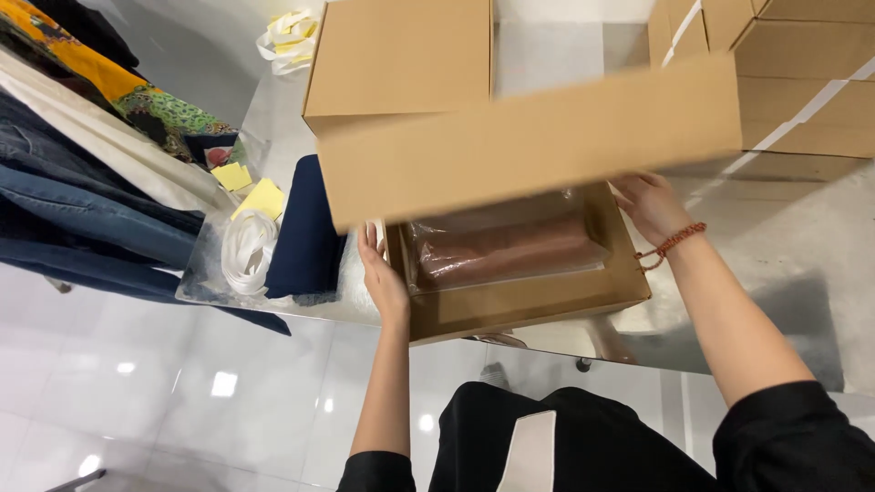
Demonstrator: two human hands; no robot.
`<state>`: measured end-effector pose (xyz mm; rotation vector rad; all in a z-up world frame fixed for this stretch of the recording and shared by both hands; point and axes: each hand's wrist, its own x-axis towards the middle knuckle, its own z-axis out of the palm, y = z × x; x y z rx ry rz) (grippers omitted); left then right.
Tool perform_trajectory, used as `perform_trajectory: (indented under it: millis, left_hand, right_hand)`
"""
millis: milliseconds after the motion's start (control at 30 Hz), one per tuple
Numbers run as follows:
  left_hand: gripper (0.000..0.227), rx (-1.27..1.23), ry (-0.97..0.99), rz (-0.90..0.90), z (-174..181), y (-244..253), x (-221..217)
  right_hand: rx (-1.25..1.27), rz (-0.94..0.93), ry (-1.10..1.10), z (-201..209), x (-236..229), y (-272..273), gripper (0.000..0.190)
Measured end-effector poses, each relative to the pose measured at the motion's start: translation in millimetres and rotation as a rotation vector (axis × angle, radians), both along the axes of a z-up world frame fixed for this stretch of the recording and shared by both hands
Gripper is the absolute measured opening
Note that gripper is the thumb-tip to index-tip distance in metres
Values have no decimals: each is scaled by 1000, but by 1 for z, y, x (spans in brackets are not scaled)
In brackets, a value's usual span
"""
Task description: The person places a plastic-wrapped item into a cardboard box, closes the flaps, and secures the box with a white ribbon. They tie the ribbon into a neat bow on top of the box.
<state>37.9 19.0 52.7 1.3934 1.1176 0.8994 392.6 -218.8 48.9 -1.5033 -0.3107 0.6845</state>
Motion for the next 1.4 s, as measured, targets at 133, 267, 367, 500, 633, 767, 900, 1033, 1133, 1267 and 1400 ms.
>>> perform_trajectory:
  millis: [133, 267, 367, 500, 633, 767, 900, 1033, 1133, 1267, 1400]
  left_hand:
    - [61, -58, -87, 40, 0, -3, 2]
    - [64, -208, -281, 121, 0, -17, -2]
    - [65, -313, -414, 185, -4, -35, -5]
    - [88, -208, -464, 86, -9, -43, -6]
    - [91, -103, -439, 44, -11, -45, -10]
    - [79, -252, -558, -20, -4, -49, -19]
    - [78, -253, -518, -119, 15, -68, -27]
    - [66, -196, -418, -137, 41, -98, -36]
    - [54, -198, -364, -103, 27, -98, -50]
    - [49, -207, -217, -75, 44, -118, -63]
    - [44, -195, -129, -67, 53, -132, -73]
  right_hand:
    - [41, 8, 42, -13, 6, -19, 32]
    - [105, 16, 142, -30, 8, -53, 31]
    - [135, 27, 211, -44, 9, -86, 30]
    - [205, 35, 310, -65, 12, -126, 29]
    - [214, 86, 334, -59, -12, -166, 32]
    - [263, 118, 510, -79, -29, -194, 30]
    - [317, 130, 620, -92, -38, -204, 34]
    - [337, 128, 677, -75, -60, -214, 34]
    - [403, 115, 749, -70, -68, -222, 40]
    - [367, 107, 672, -54, -81, -229, 72]
    - [342, 123, 623, -32, -88, -226, 68]
